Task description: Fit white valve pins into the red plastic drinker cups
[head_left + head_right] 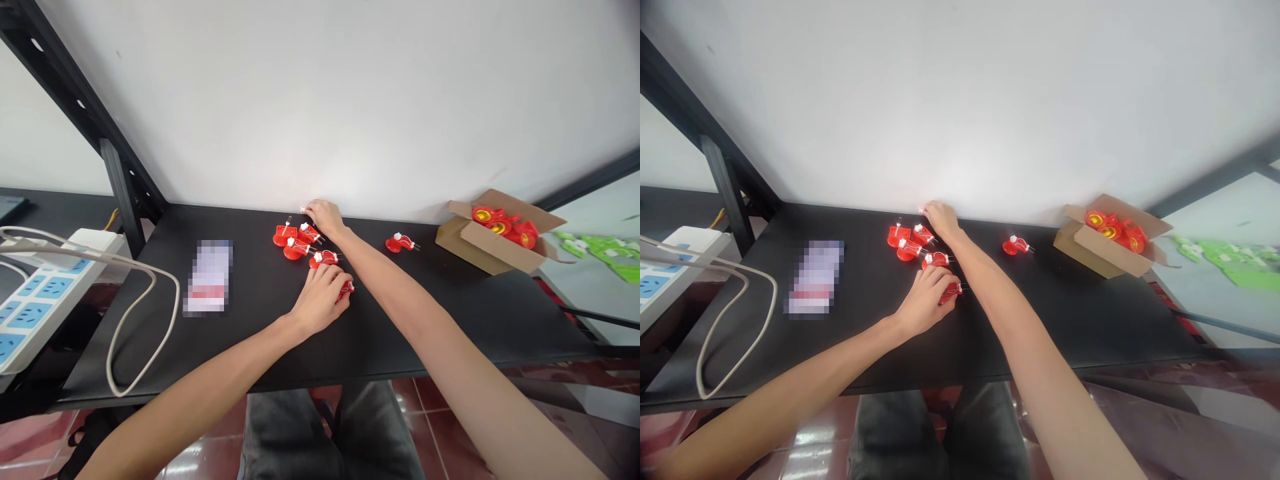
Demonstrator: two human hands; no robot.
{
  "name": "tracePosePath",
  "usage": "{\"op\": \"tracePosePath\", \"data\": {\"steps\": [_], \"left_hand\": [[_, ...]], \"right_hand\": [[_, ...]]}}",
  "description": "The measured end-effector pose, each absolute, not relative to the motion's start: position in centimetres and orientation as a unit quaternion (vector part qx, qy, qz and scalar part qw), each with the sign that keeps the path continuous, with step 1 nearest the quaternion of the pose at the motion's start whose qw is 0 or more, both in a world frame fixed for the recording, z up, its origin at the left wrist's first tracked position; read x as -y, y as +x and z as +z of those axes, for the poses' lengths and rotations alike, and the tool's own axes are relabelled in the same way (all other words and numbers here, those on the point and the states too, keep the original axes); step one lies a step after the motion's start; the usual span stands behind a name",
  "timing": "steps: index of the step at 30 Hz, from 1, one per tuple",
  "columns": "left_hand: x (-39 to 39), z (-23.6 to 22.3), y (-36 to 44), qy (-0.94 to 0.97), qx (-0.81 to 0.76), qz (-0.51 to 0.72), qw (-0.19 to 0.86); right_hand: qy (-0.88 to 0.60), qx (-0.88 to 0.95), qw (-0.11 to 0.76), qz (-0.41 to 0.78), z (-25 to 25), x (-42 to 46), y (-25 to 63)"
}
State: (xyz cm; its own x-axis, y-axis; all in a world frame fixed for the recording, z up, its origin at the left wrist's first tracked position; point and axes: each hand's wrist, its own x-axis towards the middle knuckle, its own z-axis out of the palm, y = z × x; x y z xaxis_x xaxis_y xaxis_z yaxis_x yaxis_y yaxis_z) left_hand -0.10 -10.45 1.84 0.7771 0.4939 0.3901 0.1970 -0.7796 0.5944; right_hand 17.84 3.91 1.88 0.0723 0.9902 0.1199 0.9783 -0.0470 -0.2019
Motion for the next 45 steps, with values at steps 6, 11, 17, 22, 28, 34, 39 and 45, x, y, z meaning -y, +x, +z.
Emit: {"op": "tracePosePath", "data": {"steps": [6, 11, 17, 22, 28, 34, 39, 45], "left_hand": [[10.4, 1.8, -0.1, 0.902, -0.193, 0.269, 0.277], [10.5, 1.6, 0.0, 0.899, -0.209, 0.275, 0.27], [10.2, 0.9, 0.2, 0.883, -0.198, 0.328, 0.271], [9.8, 0.9, 0.4, 0.853, -0.171, 0.41, 0.273], [6.4, 2.1, -0.6, 0.714, -0.351, 0.551, 0.253], [2.6, 1.3, -1.6, 0.607, -0.471, 0.519, 0.374], [1.7, 0.1, -1.5, 0.587, -0.47, 0.485, 0.446], [1.5, 0.0, -1.7, 0.608, -0.479, 0.482, 0.411]], "right_hand": [[-0.699, 0.689, 0.184, 0.05, 2.4, -4.9, 16.5], [-0.686, 0.643, 0.321, 0.113, 3.9, -3.8, 17.3], [-0.616, 0.499, 0.528, 0.305, 4.5, 5.4, 20.9], [-0.536, 0.364, 0.645, 0.406, 4.5, 11.6, 21.7], [-0.486, 0.373, 0.654, 0.444, 6.0, 14.0, 20.6], [-0.439, 0.527, 0.367, 0.629, 8.8, 16.1, 17.4], [-0.5, 0.569, 0.172, 0.63, 9.0, 15.1, 13.8], [-0.603, 0.569, 0.185, 0.527, 6.5, 13.5, 14.3]]}}
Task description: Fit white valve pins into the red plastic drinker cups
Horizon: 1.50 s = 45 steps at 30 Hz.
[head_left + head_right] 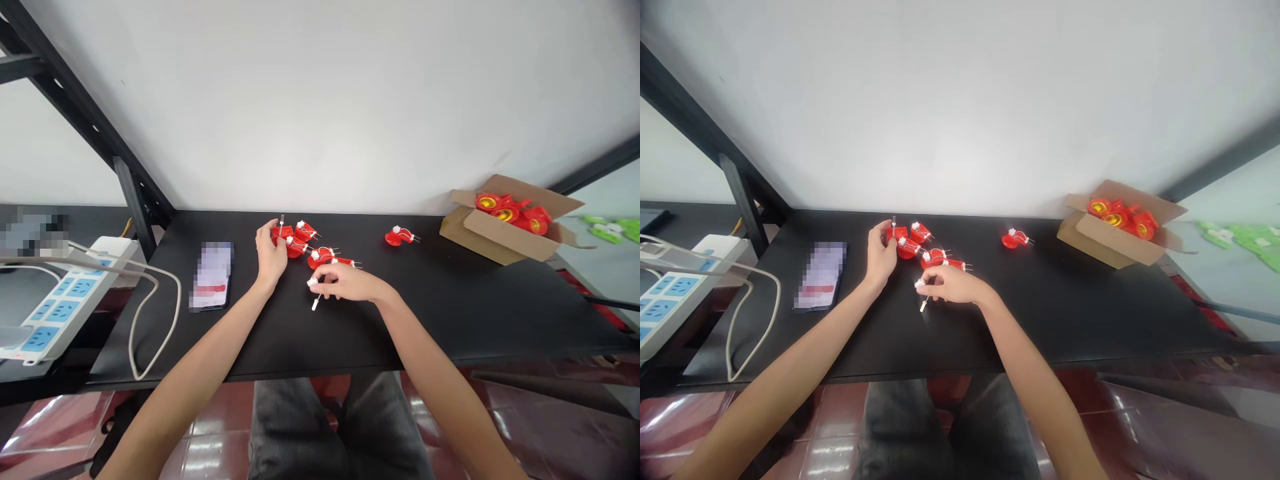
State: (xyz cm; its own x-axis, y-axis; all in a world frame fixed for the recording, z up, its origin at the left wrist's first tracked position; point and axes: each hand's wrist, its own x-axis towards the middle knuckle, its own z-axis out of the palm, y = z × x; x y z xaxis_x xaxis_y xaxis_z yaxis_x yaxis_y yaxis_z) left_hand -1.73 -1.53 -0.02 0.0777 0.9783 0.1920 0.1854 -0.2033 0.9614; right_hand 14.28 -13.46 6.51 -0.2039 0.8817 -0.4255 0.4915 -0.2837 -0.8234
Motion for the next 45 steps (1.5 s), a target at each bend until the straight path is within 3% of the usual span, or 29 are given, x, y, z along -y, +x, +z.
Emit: {"op": "tracePosePath", "data": {"steps": [5, 11, 21, 30, 34, 40, 45], "left_hand": [[1.4, -0.1, -1.8, 0.614, -0.47, 0.472, 0.424], [1.3, -0.2, -1.7, 0.604, -0.48, 0.495, 0.4], [2.1, 1.4, -1.7, 0.519, -0.485, 0.574, 0.408], [2.7, 1.7, -1.5, 0.521, -0.401, 0.58, 0.48], [4.0, 2.1, -1.4, 0.607, -0.286, 0.507, 0.541], [6.0, 2.9, -1.1, 0.725, -0.153, 0.275, 0.612], [5.7, 2.4, -1.1, 0.766, -0.145, 0.272, 0.564]], "right_hand": [[-0.679, 0.538, 0.24, 0.439, 6.0, 12.9, 14.9], [-0.605, 0.563, 0.237, 0.511, 7.3, 11.9, 12.9], [-0.611, 0.512, 0.348, 0.494, 5.1, 8.5, 10.0], [-0.524, 0.511, 0.39, 0.56, 6.5, 11.0, 14.0], [-0.524, 0.481, 0.445, 0.544, 6.9, 13.7, 17.2], [-0.546, 0.467, 0.453, 0.527, 6.5, 15.1, 19.1], [-0.542, 0.472, 0.44, 0.539, 6.2, 15.0, 19.7]]}}
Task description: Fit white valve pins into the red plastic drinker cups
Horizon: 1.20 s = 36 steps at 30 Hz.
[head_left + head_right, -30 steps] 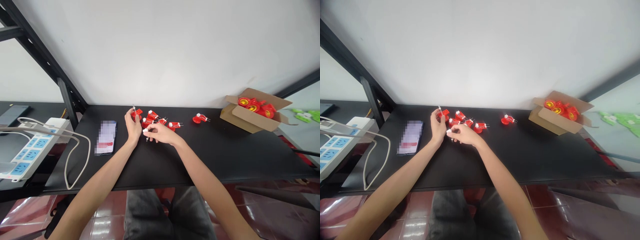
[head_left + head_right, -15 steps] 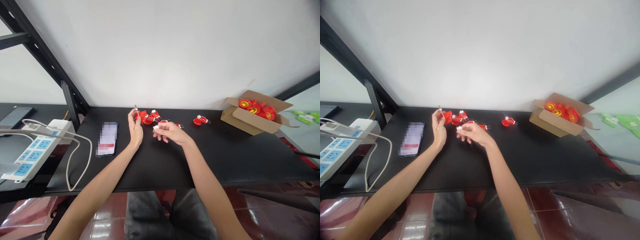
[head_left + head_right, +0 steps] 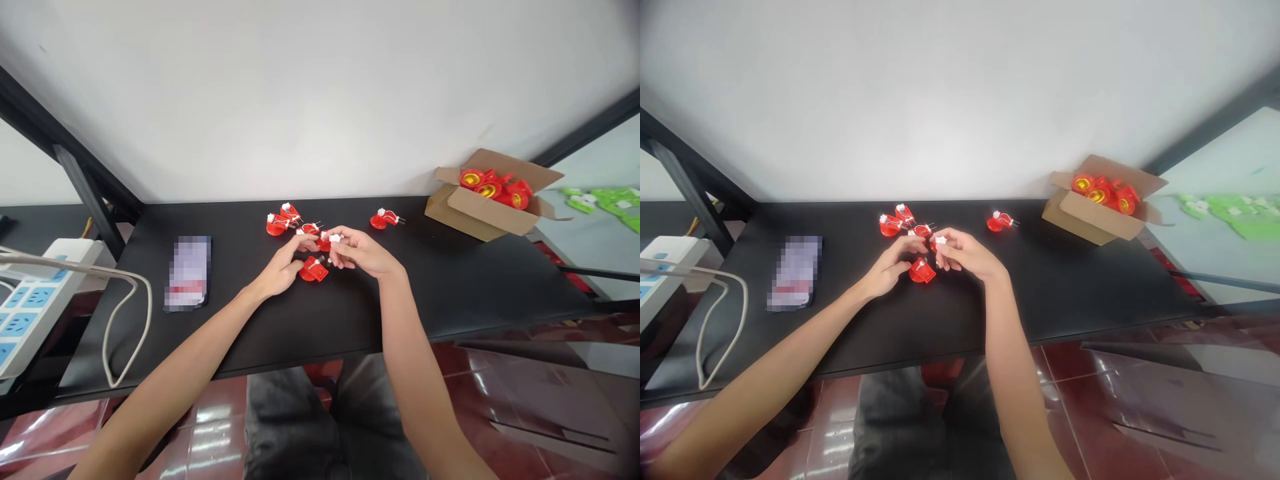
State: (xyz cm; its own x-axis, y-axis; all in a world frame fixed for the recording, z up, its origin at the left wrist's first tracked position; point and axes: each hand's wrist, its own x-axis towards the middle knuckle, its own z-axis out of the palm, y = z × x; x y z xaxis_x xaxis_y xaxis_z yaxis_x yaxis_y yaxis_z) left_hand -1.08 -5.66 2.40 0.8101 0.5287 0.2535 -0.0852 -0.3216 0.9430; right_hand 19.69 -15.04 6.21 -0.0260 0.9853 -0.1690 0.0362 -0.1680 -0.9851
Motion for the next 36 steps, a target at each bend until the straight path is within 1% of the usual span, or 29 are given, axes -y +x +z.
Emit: {"op": "tracePosePath", "data": {"steps": [3, 6, 11, 14, 17, 20, 27, 36], "left_hand": [[5.7, 2.5, -1.2, 0.799, -0.148, 0.29, 0.506], [6.4, 2.8, -1.2, 0.835, -0.159, 0.265, 0.455], [7.3, 2.8, -0.8, 0.868, -0.172, 0.22, 0.411], [7.3, 2.7, -0.7, 0.874, -0.183, 0.22, 0.393], [7.1, 2.6, -0.8, 0.867, -0.192, 0.229, 0.399], [6.8, 2.3, -0.8, 0.851, -0.192, 0.238, 0.427], [6.4, 1.5, -0.8, 0.828, -0.195, 0.263, 0.455], [6.4, 1.3, -0.7, 0.829, -0.192, 0.273, 0.448]], "right_hand": [[-0.551, 0.46, 0.443, 0.538, 6.1, 15.1, 19.8], [-0.556, 0.452, 0.454, 0.53, 6.1, 15.0, 19.8], [-0.56, 0.472, 0.476, 0.487, 5.9, 14.9, 19.8], [-0.565, 0.479, 0.472, 0.478, 5.8, 14.8, 19.8], [-0.572, 0.484, 0.461, 0.476, 5.7, 14.9, 19.7], [-0.58, 0.489, 0.453, 0.468, 5.7, 15.0, 19.6], [-0.58, 0.495, 0.482, 0.432, 5.4, 14.7, 18.9], [-0.623, 0.535, 0.432, 0.373, 5.2, 14.3, 17.9]]}}
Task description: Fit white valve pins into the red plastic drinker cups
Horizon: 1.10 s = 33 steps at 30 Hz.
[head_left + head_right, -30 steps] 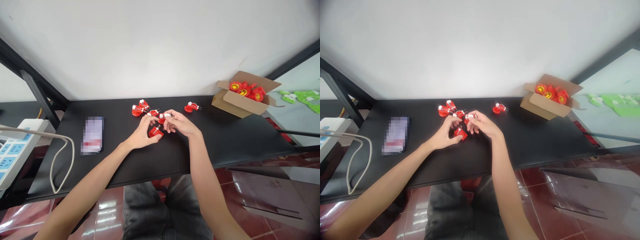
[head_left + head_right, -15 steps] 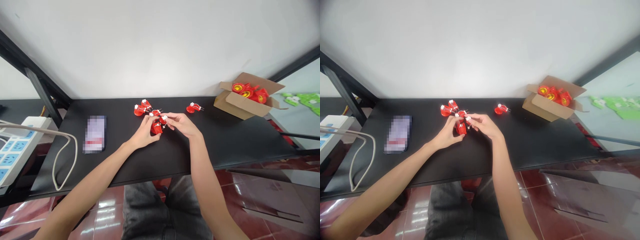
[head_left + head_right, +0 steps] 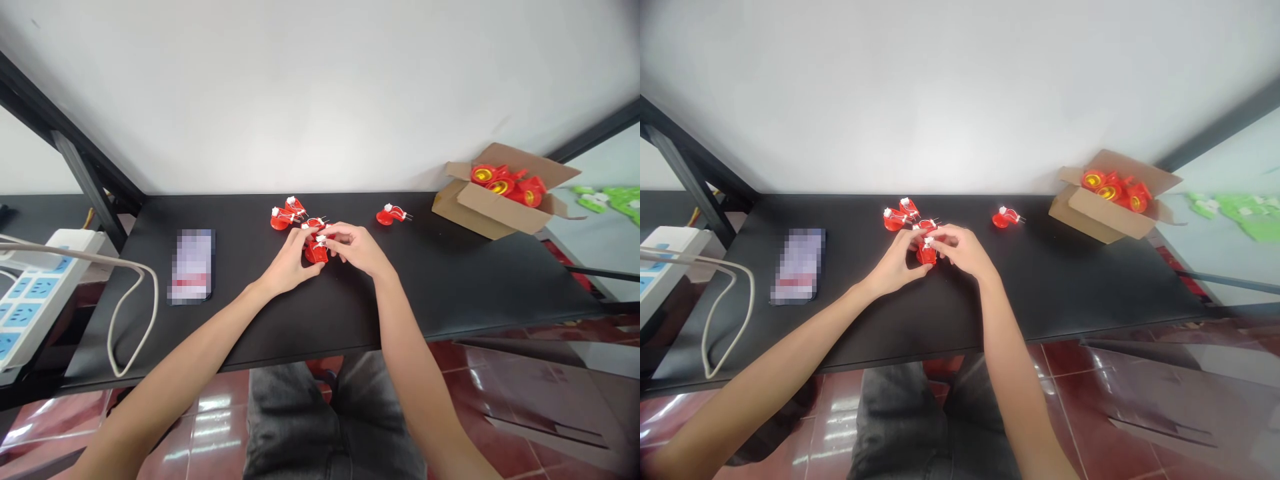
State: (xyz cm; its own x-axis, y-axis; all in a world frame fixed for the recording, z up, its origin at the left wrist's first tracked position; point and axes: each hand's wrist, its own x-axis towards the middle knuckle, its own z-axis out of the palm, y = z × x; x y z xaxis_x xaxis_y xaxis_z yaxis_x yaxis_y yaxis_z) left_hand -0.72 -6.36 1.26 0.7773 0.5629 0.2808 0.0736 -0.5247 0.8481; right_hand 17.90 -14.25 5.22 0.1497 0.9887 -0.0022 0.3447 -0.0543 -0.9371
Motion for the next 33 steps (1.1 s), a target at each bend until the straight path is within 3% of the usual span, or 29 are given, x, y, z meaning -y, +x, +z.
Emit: {"op": "tracePosePath", "data": {"steps": [5, 20, 33], "left_hand": [[6.31, 1.04, -0.67, 0.828, -0.194, 0.275, 0.448], [6.46, 1.23, -0.64, 0.823, -0.192, 0.266, 0.464], [6.66, 1.92, -0.85, 0.838, -0.201, 0.256, 0.438]], "right_hand": [[-0.63, 0.567, 0.434, 0.306, 5.1, 14.01, 17.44], [-0.668, 0.565, 0.395, 0.28, 5.12, 14.1, 17.22], [-0.643, 0.574, 0.418, 0.288, 4.98, 13.98, 17.27]]}}
